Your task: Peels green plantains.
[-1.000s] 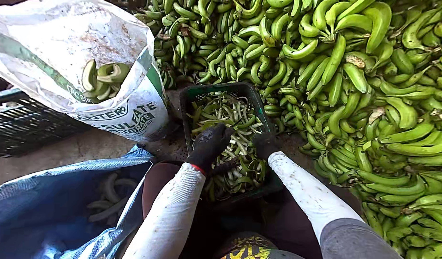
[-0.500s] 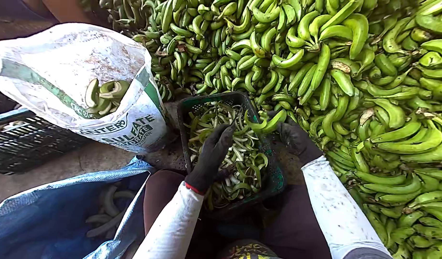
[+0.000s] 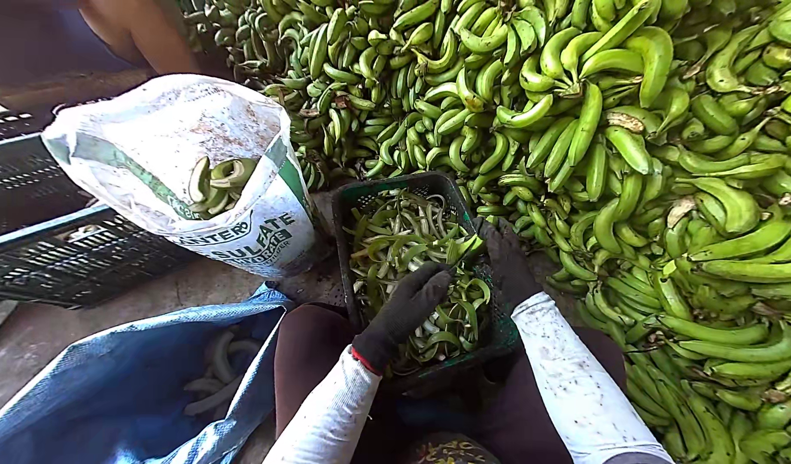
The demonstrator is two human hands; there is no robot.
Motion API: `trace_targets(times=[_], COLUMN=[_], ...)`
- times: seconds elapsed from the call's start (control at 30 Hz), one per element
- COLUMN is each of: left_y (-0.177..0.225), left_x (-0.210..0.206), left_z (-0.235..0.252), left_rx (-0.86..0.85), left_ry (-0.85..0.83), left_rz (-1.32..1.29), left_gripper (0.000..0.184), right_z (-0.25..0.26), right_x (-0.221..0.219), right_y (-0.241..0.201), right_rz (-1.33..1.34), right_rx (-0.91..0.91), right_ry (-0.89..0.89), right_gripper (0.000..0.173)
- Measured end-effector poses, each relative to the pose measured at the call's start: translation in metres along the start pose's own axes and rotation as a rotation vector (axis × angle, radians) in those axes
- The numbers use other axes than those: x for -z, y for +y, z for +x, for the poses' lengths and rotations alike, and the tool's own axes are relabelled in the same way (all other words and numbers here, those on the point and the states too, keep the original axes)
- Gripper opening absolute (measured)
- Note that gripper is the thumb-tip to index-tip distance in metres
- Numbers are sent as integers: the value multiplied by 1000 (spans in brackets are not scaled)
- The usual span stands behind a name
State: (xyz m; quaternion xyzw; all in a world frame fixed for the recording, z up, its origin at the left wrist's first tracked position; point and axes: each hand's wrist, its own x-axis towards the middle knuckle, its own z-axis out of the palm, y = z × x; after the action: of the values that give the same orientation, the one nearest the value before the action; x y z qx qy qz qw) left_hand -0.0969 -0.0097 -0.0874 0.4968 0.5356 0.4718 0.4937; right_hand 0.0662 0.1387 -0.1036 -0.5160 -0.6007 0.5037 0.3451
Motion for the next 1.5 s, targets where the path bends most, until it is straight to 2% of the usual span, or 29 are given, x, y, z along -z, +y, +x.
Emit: trace_targets(times=[0.1,0.2,0.33,0.4,0.47,0.53,0.57,0.63,0.7,0.8,0.87,1.0,1.23,1.3,1.4,1.5], left_y=[-4,-6,-6,-11,-14,-8,-7,-10,-12,-13,-15,-13,-12,-13,-4,-3], left_x=[-6,-8,-7,-4,-2,-1,1,3,2,-7,-15,-19,-21,-23,-28,-27], left_z=[5,9,11,12,14,13,12,14,14,8,10,15,16,16,17,21], left_rx=[-5,-46,43,108,123,160,173,145,86,16,3,-12,-17,-17,100,175], left_ry=[31,102,151,169,251,352,375,360,285,132,114,149,199,223,273,314], left_rz=[15,-57,-140,-139,-136,-117,-102,-83,-90,-74,-40,18,91,13,-296,-473], left_gripper=[44,55,55,52,49,45,44,41,39,40,39,46,50,49,39,28], right_z=[-3,-2,-11,-22,-22,-10,-3,7,8,2,-5,-15,-27,-31,-35,-39], right_x=[2,-5,-20,-28,-27,-16,-12,-5,0,-1,-4,-8,-20,-23,-31,-36], right_y=[-3,-2,11,3,-4,-1,4,15,13,12,5,-12,-18,-19,-12,-10], right_rz=[261,370,346,295,24,-467,-690,-885,-698,-154,165,497,535,435,298,254], right_rx=[-34,-200,-388,-418,-223,18,118,160,155,124,76,35,43,138,370,558], right_ry=[-14,3,-290,-359,-273,-164,-129,-117,-73,-5,33,20,32,87,135,94], right_gripper=[36,41,37,32,29,44,45,43,38,39,40,38,34,37,45,49])
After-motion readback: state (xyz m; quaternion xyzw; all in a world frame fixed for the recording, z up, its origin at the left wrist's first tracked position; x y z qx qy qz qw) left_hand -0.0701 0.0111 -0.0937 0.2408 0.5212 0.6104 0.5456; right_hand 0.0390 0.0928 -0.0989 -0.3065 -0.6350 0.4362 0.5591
